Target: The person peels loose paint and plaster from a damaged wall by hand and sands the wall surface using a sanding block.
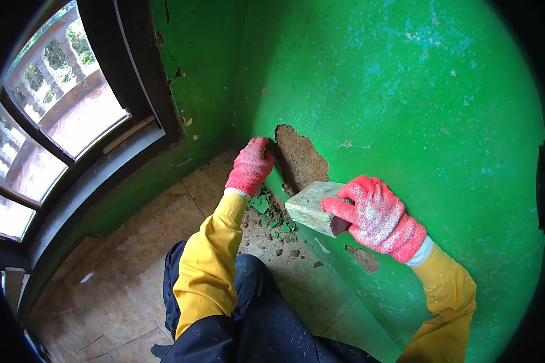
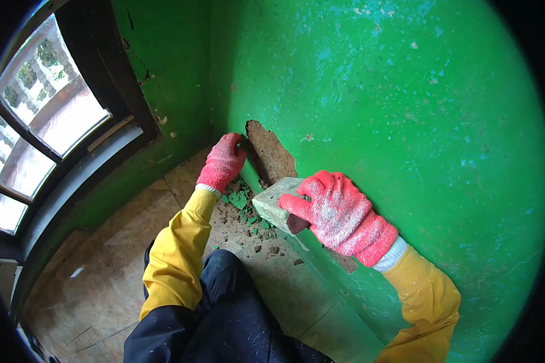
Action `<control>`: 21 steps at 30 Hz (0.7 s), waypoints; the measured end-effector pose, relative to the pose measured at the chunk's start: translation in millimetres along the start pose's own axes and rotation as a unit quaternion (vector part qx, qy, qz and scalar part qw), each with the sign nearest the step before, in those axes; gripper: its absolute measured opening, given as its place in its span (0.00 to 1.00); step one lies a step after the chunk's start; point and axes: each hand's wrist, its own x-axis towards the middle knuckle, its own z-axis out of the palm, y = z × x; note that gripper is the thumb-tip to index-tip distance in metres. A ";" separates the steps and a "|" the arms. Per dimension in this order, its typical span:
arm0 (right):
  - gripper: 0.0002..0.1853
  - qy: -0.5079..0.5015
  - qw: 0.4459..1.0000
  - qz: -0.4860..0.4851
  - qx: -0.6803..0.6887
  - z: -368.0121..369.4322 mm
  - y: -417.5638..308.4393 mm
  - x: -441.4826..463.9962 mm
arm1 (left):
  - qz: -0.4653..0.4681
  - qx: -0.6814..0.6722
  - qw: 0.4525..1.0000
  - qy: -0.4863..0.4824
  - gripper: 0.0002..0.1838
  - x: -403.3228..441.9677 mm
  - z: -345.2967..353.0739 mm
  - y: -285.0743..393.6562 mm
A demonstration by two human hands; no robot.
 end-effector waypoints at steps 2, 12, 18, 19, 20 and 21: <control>0.21 0.008 1.000 -0.016 -0.012 -1.2 -0.4 1.1 | -0.009 -0.024 0.999 0.023 0.19 -4.0 2.5 1.3; 0.18 0.008 1.000 -0.005 -0.016 2.6 -1.4 0.6 | -0.015 -0.017 0.999 0.050 0.18 7.2 0.4 11.0; 0.18 0.009 1.000 -0.016 -0.011 4.5 -1.1 0.0 | -0.001 -0.045 0.996 0.073 0.13 5.8 1.6 3.5; 0.18 0.006 1.000 -0.010 -0.010 4.5 -1.6 0.1 | -0.012 -0.070 0.994 0.088 0.12 4.9 0.6 4.2; 0.18 0.002 1.000 -0.005 -0.009 4.9 -2.3 0.2 | -0.012 -0.070 0.993 0.090 0.12 3.8 0.1 5.2; 0.18 0.001 1.000 -0.007 -0.009 8.3 -2.0 -0.8 | -0.027 -0.071 0.995 0.071 0.13 1.5 -1.5 9.1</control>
